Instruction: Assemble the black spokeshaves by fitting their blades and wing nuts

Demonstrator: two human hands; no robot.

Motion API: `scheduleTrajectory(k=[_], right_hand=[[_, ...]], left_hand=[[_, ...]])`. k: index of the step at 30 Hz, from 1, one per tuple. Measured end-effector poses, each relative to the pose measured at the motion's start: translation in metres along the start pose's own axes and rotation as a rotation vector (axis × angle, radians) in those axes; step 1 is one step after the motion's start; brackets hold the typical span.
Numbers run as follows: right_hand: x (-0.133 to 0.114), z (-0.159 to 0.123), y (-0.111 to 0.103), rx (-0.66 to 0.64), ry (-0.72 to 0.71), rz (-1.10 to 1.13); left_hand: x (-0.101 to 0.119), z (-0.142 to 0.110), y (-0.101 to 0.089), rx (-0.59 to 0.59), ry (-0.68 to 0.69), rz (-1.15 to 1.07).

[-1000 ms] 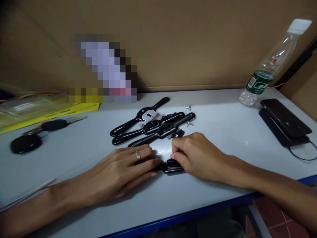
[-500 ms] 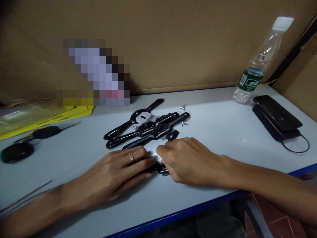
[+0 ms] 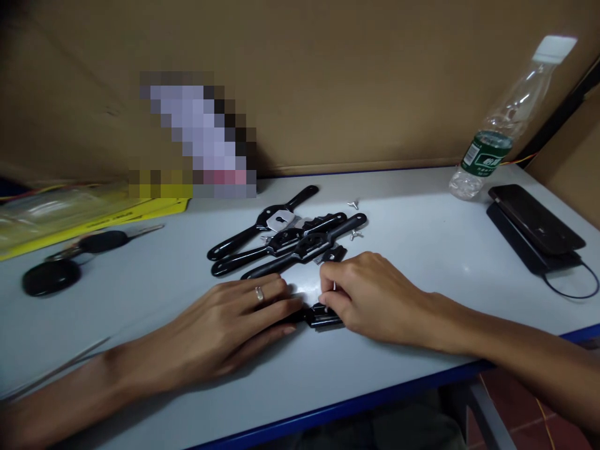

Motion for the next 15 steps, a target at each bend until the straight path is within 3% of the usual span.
scheduleTrajectory(k=[5, 8, 11, 15], right_hand=[[-0.013, -0.002, 0.007, -0.027, -0.16, -0.424], [-0.017, -0.003, 0.018, -0.032, -0.155, -0.588], [-0.014, -0.003, 0.025, -0.061, -0.105, -0.65], [-0.009, -0.002, 0.02, -0.106, -0.116, -0.547]], left_hand=[[0.0, 0.0, -0.001, 0.001, -0.002, 0.004], [0.0, 0.0, -0.001, 0.001, -0.002, 0.011], [0.001, 0.0, 0.0, 0.001, 0.005, 0.012], [0.001, 0.0, 0.0, -0.005, -0.002, 0.005]])
Point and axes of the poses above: each hand's wrist, its own z-axis towards the middle knuckle, its own y-axis out of the palm, x = y × z, the point moved 9 cm from there along z, towards the middle knuckle, and after that the axes turned 7 degrees about -y, right-handed, at the moved point
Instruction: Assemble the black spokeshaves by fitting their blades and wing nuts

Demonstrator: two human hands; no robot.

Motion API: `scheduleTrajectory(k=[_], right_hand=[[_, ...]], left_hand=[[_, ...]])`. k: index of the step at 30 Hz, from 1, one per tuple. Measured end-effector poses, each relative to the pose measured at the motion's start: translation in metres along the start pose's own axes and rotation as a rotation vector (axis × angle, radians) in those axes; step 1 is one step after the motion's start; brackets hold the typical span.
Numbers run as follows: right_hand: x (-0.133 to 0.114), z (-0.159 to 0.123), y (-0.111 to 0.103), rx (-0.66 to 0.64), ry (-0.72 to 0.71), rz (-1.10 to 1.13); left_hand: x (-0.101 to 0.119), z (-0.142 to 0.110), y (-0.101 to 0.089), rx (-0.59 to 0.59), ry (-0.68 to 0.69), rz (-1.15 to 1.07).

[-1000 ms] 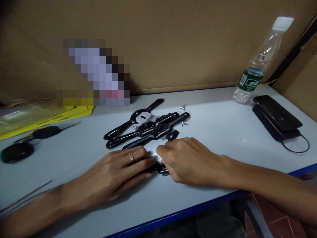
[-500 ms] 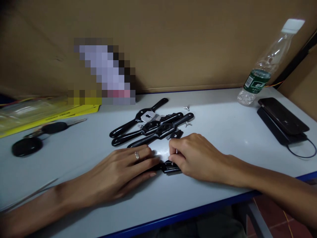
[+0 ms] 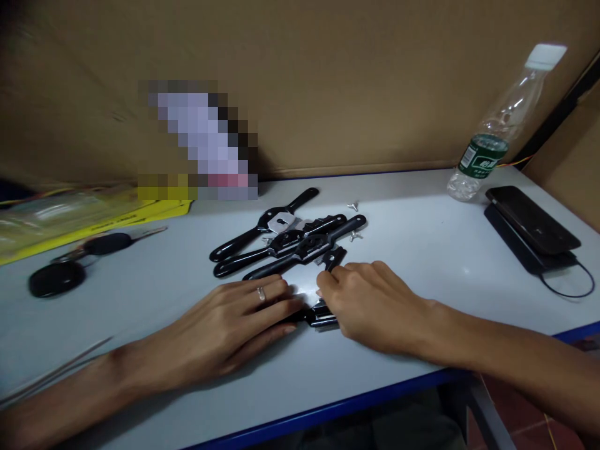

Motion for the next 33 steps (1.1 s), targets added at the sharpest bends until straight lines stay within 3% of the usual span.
scheduleTrajectory(k=[6, 13, 22, 26, 30, 33], right_hand=[[0.004, 0.0, -0.007, -0.047, -0.103, 0.091], [0.002, -0.003, -0.011, -0.04, -0.059, -0.047], [-0.002, 0.002, -0.003, 0.005, 0.113, -0.112], [0.004, -0.002, -0.014, 0.112, 0.083, -0.007], [0.021, -0.01, -0.042, 0.332, 0.066, 0.171], [0.02, -0.009, -0.048, 0.293, -0.078, 0.392]], left_hand=[[-0.001, 0.0, 0.0, 0.004, -0.001, 0.007], [-0.001, 0.0, 0.002, -0.014, 0.001, 0.019], [0.0, 0.0, -0.002, 0.002, 0.006, 0.01], [0.0, 0.0, -0.001, 0.0, 0.004, 0.018], [-0.001, -0.001, 0.001, -0.011, 0.001, 0.003], [-0.002, -0.002, 0.002, -0.011, -0.006, 0.001]])
Point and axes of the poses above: each hand's wrist, its own z-axis towards the middle knuckle, its own y-axis out of the palm, x = y × z, the point moved 9 cm from there along z, towards the middle knuckle, and after that the axes turned 7 degrees about -y, right-handed, at the moved point
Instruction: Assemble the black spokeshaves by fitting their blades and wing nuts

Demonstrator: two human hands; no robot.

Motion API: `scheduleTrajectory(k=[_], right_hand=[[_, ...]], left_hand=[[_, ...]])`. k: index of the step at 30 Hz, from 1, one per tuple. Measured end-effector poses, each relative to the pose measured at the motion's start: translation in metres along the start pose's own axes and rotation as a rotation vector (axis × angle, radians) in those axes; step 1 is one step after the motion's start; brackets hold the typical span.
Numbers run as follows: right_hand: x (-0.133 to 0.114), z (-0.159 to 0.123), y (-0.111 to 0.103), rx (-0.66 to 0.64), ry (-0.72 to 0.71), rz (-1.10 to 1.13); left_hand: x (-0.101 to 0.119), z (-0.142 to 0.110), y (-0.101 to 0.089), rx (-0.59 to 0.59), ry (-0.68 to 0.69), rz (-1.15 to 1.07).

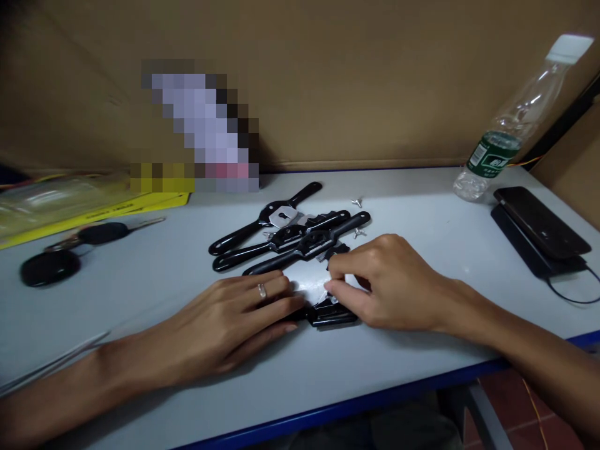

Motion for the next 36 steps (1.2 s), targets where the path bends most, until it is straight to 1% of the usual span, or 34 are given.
scheduleTrajectory(k=[2, 4, 8, 10, 14, 17, 19, 21, 25, 29, 31, 34, 36], right_hand=[[-0.005, 0.001, 0.005, -0.099, -0.064, 0.151], [-0.006, 0.001, 0.007, -0.145, -0.086, 0.214], [-0.004, -0.001, 0.012, -0.188, -0.1, 0.142], [-0.003, -0.001, 0.011, -0.17, -0.116, 0.098], [-0.007, -0.002, 0.004, -0.108, -0.152, 0.021], [-0.013, -0.003, -0.002, -0.091, -0.183, 0.0], [-0.017, -0.005, -0.002, -0.103, -0.195, 0.008], [-0.015, -0.005, 0.001, -0.134, -0.168, 0.005], [-0.004, -0.004, 0.013, -0.193, -0.081, 0.047], [0.005, -0.001, 0.024, -0.189, -0.034, 0.176], [0.014, 0.0, 0.029, -0.173, 0.047, 0.257], [0.029, -0.001, 0.036, -0.143, 0.223, 0.378], [0.034, -0.002, 0.041, -0.135, 0.304, 0.46]], left_hand=[[0.0, 0.0, 0.0, -0.002, 0.001, 0.001], [0.001, 0.001, 0.0, -0.008, 0.004, 0.001], [0.001, 0.002, -0.002, -0.003, 0.009, 0.012], [0.001, 0.002, -0.002, 0.003, 0.01, 0.017], [0.0, 0.001, 0.001, 0.0, 0.001, 0.013], [0.0, 0.001, 0.001, -0.004, 0.001, 0.013], [0.0, 0.001, 0.001, -0.004, 0.001, 0.009], [0.0, 0.002, 0.0, -0.006, 0.001, 0.001], [0.001, 0.002, -0.002, 0.008, 0.006, 0.004], [0.0, 0.002, 0.001, -0.005, 0.003, -0.002], [0.0, 0.002, 0.001, -0.007, 0.002, -0.007], [0.001, 0.004, -0.001, 0.004, 0.001, -0.002], [0.001, 0.004, -0.002, 0.007, 0.002, -0.001]])
Point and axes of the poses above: each hand's wrist, its own z-axis towards the middle knuckle, its own y-axis out of the palm, x = y × z, the point moved 9 cm from there along z, towards the middle knuckle, and after that the axes turned 7 degrees about -y, right-handed, at the moved point
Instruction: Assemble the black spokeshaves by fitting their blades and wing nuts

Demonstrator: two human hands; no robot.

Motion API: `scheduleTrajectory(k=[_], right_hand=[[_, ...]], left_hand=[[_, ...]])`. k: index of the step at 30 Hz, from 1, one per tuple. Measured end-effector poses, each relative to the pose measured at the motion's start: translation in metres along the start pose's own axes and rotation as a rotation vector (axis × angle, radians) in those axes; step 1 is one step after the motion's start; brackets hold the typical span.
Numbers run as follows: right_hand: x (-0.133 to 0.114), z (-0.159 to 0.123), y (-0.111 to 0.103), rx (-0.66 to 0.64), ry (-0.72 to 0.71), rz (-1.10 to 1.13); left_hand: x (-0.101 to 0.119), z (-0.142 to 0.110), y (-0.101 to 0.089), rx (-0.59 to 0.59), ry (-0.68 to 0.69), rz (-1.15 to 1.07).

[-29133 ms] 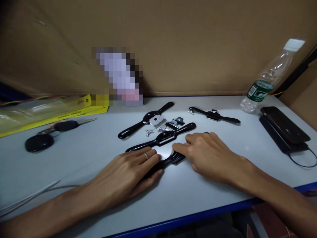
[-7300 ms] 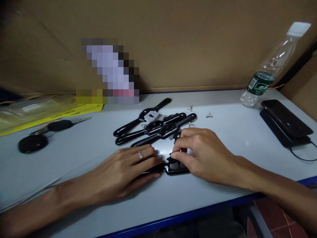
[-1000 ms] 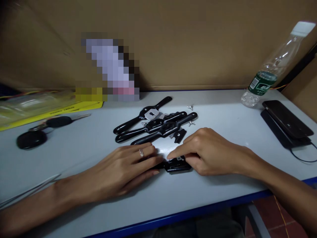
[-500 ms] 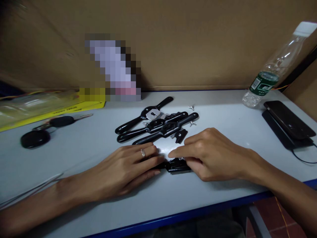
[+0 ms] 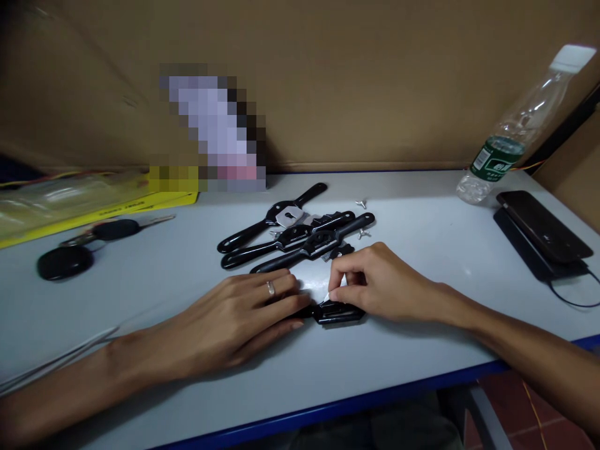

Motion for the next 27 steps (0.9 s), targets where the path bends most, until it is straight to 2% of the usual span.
scheduleTrajectory(k=[2, 4, 7, 10, 13, 16, 19, 24, 27], right_hand=[[0.001, 0.0, 0.0, 0.01, 0.022, 0.017], [-0.002, -0.001, -0.002, 0.026, 0.009, -0.061], [-0.014, -0.004, -0.006, 0.031, -0.075, -0.282], [-0.025, -0.008, 0.001, -0.018, -0.159, -0.521], [-0.029, -0.012, 0.012, -0.054, -0.151, -0.726], [-0.029, -0.013, 0.019, -0.022, -0.11, -0.864], [-0.029, -0.013, 0.018, 0.021, -0.104, -0.849], [-0.034, -0.014, -0.008, 0.134, -0.187, -0.745], [-0.041, -0.017, -0.016, 0.134, -0.253, -0.709]], left_hand=[[0.0, -0.001, 0.0, 0.003, 0.001, 0.002], [0.0, -0.002, 0.0, 0.002, 0.002, 0.003], [0.0, -0.003, 0.001, -0.005, 0.0, 0.006], [-0.001, -0.002, 0.001, -0.007, -0.003, 0.014], [-0.001, -0.001, 0.0, -0.004, -0.002, 0.018], [0.0, -0.002, 0.0, 0.002, 0.001, 0.015], [-0.001, -0.003, 0.0, 0.003, -0.002, 0.011], [-0.001, -0.003, 0.001, -0.012, 0.0, 0.014], [0.0, -0.002, 0.0, -0.007, 0.002, 0.013]])
Point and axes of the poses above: each hand's wrist, its own z-axis towards the middle knuckle, its own y-axis out of the palm, x = y × z, the point moved 9 cm from there along z, towards the middle knuckle, and after that the axes turned 7 degrees about -y, right-handed, at the moved point
